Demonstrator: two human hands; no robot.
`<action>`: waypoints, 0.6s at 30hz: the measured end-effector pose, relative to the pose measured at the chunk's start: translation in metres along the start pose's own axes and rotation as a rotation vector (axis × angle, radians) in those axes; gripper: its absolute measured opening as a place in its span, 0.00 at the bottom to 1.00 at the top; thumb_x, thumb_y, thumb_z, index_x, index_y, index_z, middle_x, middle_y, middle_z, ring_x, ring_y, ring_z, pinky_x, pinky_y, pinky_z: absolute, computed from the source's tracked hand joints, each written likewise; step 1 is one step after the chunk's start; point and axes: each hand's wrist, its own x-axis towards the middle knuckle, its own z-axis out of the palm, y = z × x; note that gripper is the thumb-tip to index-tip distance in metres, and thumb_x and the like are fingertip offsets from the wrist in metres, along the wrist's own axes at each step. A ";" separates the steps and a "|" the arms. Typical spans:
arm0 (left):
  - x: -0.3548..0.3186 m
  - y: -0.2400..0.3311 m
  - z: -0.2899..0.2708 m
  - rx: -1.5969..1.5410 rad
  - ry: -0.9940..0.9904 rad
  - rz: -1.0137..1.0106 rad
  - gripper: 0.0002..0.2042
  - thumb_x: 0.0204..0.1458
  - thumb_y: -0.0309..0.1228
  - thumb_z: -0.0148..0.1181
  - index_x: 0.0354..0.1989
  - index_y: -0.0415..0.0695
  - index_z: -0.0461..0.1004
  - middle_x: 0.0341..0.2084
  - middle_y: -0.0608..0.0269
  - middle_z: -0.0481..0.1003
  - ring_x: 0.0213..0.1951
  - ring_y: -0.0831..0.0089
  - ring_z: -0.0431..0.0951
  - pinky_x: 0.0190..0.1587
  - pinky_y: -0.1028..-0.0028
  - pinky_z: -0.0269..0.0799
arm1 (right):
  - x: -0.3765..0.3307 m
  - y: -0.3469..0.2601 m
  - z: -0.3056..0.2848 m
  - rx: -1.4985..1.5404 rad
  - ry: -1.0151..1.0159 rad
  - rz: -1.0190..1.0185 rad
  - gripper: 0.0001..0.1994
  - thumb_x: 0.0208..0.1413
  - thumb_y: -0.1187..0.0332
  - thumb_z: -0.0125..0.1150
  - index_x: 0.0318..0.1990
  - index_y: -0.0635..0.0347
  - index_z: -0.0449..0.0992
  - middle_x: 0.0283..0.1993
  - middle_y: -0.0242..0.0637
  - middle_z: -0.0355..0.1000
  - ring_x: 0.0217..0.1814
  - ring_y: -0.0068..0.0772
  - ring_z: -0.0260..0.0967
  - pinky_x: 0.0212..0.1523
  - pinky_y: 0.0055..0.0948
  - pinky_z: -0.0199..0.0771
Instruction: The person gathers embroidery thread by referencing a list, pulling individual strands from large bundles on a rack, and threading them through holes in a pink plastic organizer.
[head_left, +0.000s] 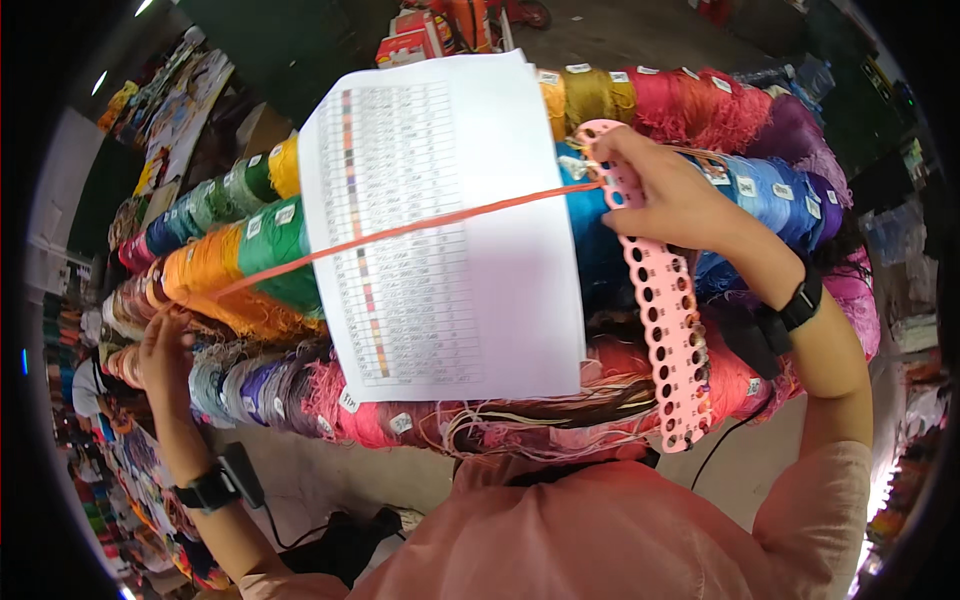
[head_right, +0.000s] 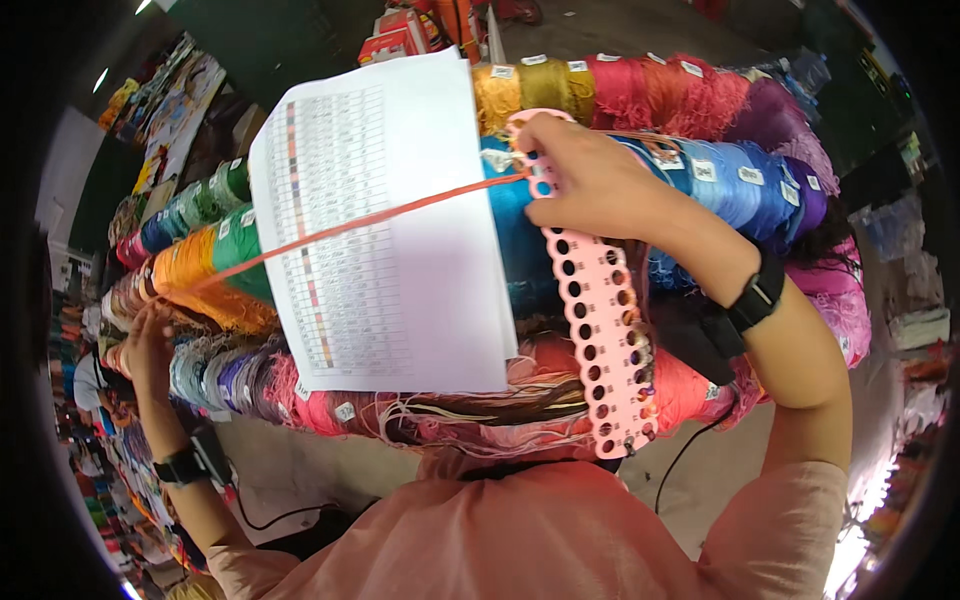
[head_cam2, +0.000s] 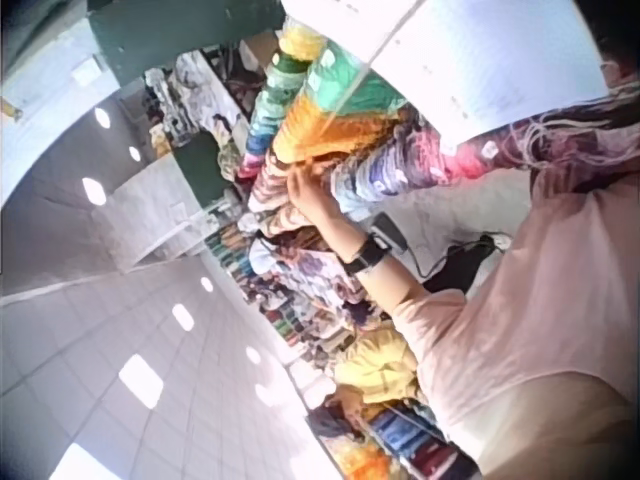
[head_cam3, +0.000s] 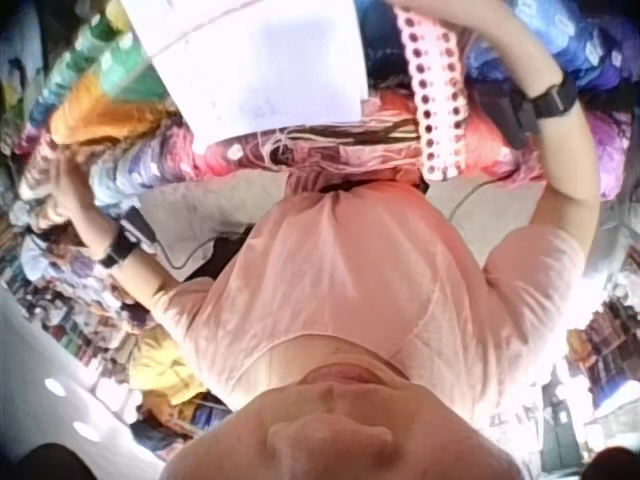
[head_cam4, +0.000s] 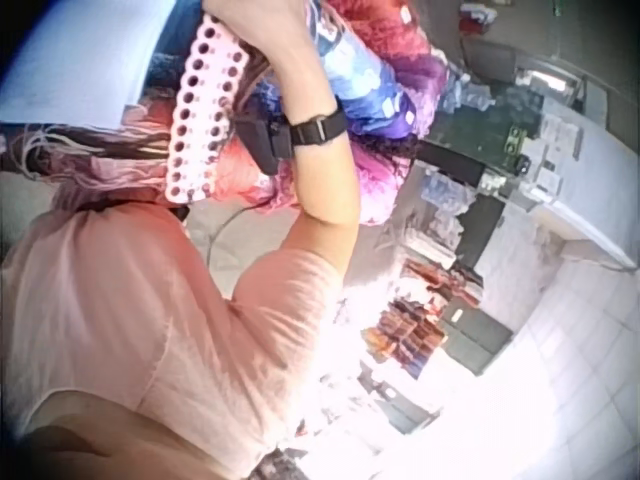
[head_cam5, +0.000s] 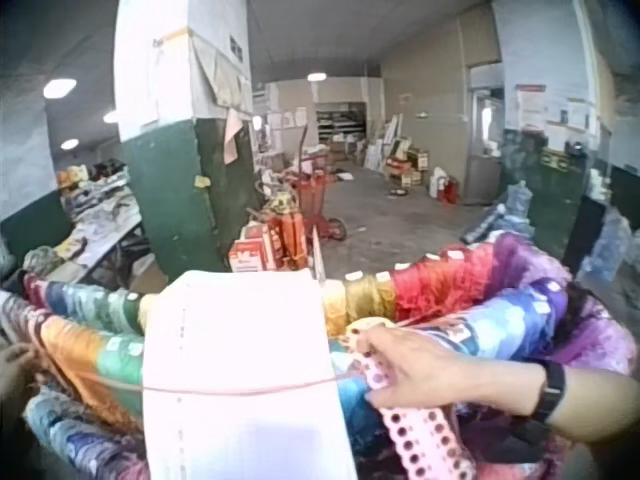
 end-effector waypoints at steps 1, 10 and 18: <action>-0.027 0.006 0.028 0.068 0.159 0.028 0.15 0.50 0.33 0.48 0.46 0.42 0.63 0.33 0.63 0.72 0.29 0.83 0.70 0.24 0.88 0.60 | -0.002 0.003 0.000 -0.005 -0.012 0.006 0.24 0.33 0.71 0.60 0.42 0.59 0.61 0.34 0.36 0.62 0.35 0.25 0.60 0.34 0.23 0.62; -0.153 -0.018 0.113 0.360 -0.198 0.723 0.08 0.39 0.18 0.56 0.30 0.37 0.73 0.34 0.55 0.70 0.35 0.66 0.71 0.39 0.74 0.66 | -0.044 -0.010 0.004 -0.196 0.147 -0.119 0.18 0.36 0.71 0.56 0.39 0.63 0.64 0.43 0.41 0.59 0.48 0.38 0.56 0.49 0.29 0.55; -0.151 -0.033 0.127 0.177 -0.219 0.661 0.09 0.39 0.16 0.55 0.31 0.35 0.72 0.38 0.55 0.68 0.35 0.69 0.71 0.38 0.77 0.66 | -0.047 -0.022 0.020 -0.232 0.147 -0.027 0.23 0.37 0.71 0.57 0.45 0.62 0.63 0.49 0.46 0.55 0.54 0.44 0.52 0.53 0.33 0.52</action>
